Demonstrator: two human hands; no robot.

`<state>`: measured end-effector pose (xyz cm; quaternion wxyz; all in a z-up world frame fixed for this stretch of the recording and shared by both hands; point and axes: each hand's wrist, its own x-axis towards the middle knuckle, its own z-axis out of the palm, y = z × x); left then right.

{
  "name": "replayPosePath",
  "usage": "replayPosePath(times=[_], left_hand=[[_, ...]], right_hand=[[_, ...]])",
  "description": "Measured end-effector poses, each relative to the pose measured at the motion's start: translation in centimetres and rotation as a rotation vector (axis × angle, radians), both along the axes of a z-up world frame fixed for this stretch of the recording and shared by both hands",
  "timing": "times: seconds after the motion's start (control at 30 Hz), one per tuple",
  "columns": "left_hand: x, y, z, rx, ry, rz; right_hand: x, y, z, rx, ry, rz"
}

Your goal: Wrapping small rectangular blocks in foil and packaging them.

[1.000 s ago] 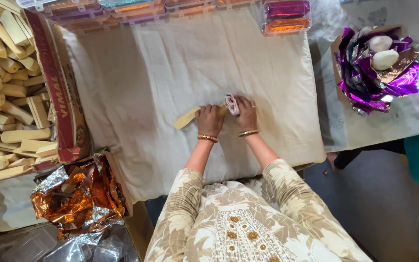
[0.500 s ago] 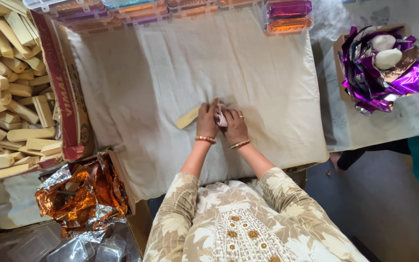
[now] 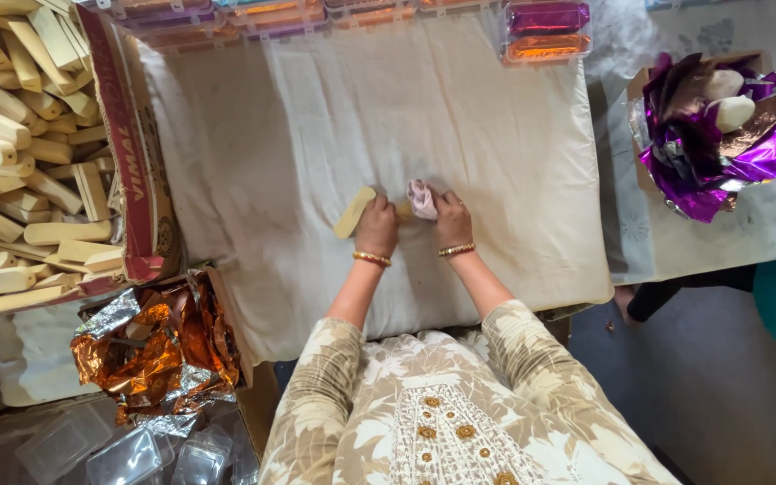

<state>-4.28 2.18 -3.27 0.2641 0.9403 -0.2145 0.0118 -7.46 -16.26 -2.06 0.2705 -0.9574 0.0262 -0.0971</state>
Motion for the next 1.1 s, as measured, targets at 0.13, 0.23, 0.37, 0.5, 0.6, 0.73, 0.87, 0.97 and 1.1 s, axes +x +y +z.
replayPosePath(times=[0.13,0.23,0.37,0.5,0.6,0.73,0.87,0.97,1.1], left_hand=[[-2.3,-1.9,1.0,-0.042,0.081,0.126],[-2.5,-2.8,1.5,-0.141,0.258,0.332],[-1.7,-2.5,1.4,-0.288,0.412,0.552],[-1.5,-1.7,4.5,-0.472,0.480,0.506],[-0.5,-1.1,0.2,-0.168,0.234,0.280],[0.9,0.3,3.7,0.015,-0.028,0.011],[0.1,1.7,4.5,0.149,-0.121,-0.101],[-2.4,2.0,4.0,0.079,0.004,-0.090],[-5.1,2.1,2.9,-0.106,0.092,0.022]], right_hand=[[1.5,1.4,2.3,0.123,0.038,-0.038],[0.8,2.1,0.8,0.106,0.078,0.027],[-2.0,2.8,1.2,0.111,0.057,0.139],[-4.0,3.5,3.9,0.140,0.045,0.138],[-4.1,3.7,4.5,0.027,-0.055,0.173],[-3.9,3.2,3.5,0.017,-0.067,0.150],[-3.4,1.9,1.8,0.008,-0.021,0.060],[-2.4,1.2,1.8,0.036,-0.001,0.028],[-1.3,0.1,0.8,0.049,0.030,0.039]])
